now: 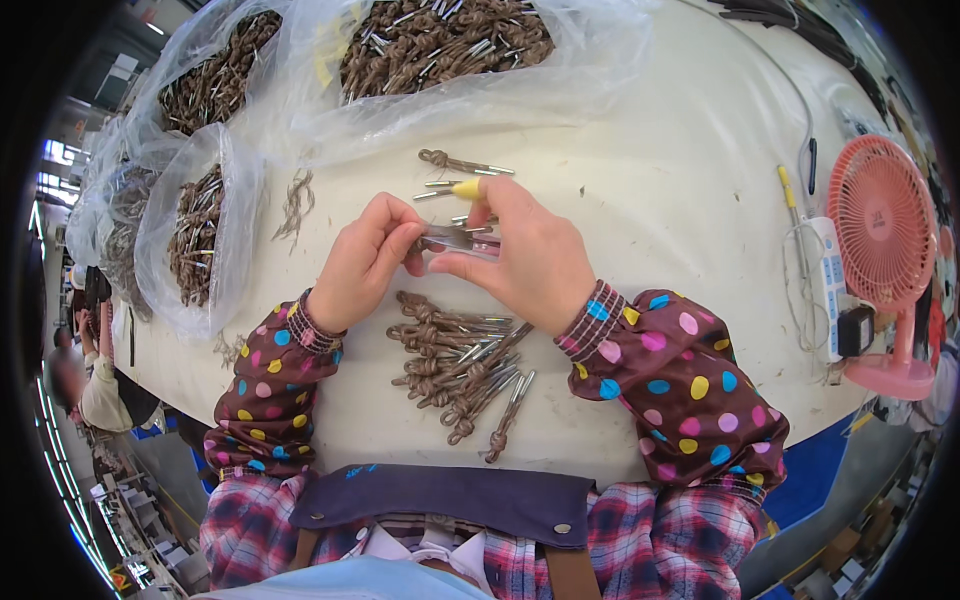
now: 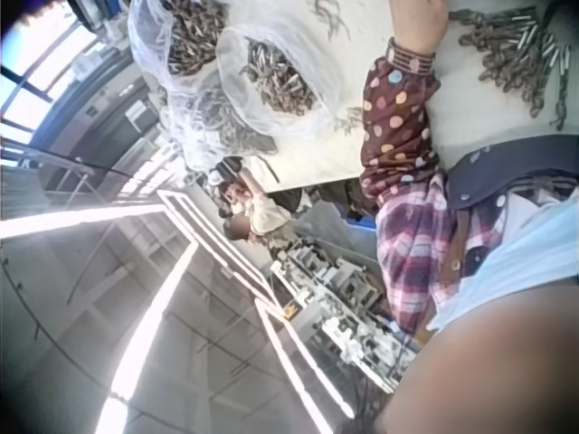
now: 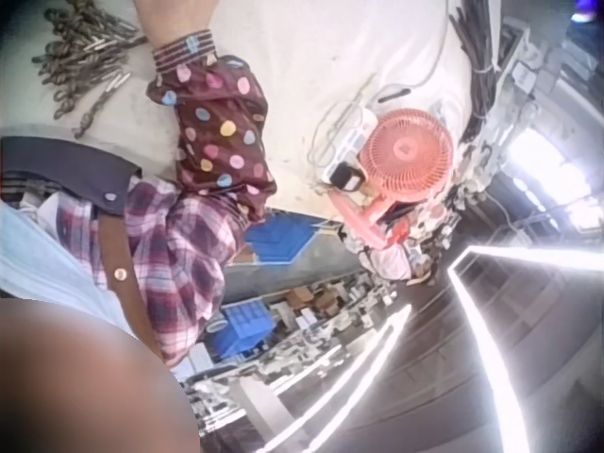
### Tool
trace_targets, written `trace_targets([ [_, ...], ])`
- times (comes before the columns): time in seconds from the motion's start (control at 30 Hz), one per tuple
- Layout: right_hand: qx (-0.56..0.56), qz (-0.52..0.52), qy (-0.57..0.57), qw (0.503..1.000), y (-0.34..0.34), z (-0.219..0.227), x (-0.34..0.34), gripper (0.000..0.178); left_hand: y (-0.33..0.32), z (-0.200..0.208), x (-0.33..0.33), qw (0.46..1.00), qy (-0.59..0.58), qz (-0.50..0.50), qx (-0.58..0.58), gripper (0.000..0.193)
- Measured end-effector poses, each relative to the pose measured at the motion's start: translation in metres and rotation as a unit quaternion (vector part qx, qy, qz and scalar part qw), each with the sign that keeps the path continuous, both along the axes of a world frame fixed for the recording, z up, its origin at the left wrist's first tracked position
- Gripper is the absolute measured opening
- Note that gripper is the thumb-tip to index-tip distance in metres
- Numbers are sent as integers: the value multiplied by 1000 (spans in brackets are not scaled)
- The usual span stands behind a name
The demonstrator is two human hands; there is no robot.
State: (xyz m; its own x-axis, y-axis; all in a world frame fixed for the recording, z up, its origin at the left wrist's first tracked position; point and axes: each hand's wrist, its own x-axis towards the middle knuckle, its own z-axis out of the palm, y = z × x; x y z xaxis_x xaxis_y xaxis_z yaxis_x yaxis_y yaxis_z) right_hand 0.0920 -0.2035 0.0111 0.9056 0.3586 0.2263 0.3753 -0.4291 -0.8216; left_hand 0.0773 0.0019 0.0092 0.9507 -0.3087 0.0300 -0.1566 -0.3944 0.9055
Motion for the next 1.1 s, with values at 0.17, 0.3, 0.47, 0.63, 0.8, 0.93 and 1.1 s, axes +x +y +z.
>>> trace_targets([
  [0.17,-60,-10,-170,984,-2,2,2,34,-4,-2,0,1000,-10,18,2,12],
  [0.3,-167,3,-266,949,1,2,-1,28,-5,2,-2,1000,4,18,23,11],
  [0.47,-180,-11,-301,936,2,0,-1,27,-7,0,-3,999,-22,17,32,12],
  [0.63,-219,-3,-320,922,1,-2,-1,26,-7,0,-3,999,-21,19,42,12],
  [0.8,-227,1,-321,919,2,-2,-1,26,-6,-2,-3,998,-24,17,47,14],
  [0.93,-214,3,-327,920,2,-2,-1,29,-6,-2,-3,999,-23,16,42,14],
  [1.1,-112,-22,-196,974,-3,-1,5,27,-4,-7,-1,999,25,23,-43,13],
])
